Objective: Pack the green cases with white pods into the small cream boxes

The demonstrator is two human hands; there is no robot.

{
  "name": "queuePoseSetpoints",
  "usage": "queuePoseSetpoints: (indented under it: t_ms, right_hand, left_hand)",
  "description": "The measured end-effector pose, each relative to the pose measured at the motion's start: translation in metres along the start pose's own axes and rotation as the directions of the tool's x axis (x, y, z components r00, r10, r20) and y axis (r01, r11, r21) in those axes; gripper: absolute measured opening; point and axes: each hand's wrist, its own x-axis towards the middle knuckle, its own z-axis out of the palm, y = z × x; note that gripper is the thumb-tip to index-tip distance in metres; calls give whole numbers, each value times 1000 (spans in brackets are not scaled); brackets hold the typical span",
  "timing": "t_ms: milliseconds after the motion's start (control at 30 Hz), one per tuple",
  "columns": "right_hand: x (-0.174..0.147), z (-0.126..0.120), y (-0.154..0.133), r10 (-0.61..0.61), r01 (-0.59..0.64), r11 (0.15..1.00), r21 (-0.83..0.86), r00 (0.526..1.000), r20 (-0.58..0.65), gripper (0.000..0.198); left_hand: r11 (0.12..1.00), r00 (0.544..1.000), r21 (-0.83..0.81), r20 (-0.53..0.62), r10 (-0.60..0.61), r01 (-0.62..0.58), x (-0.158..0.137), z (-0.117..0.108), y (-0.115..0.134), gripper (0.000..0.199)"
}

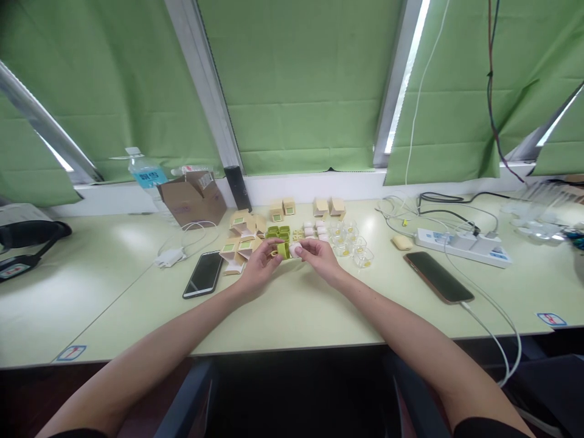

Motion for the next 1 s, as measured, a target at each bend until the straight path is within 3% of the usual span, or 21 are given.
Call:
queuePoseSetpoints:
  t_ms: [1000]
  right_hand:
    - [-2, 12, 3, -17, 16, 1000, -17, 998, -53, 46]
  left_hand:
    - [999, 1000, 31, 24, 20, -21, -1, 2, -5, 42]
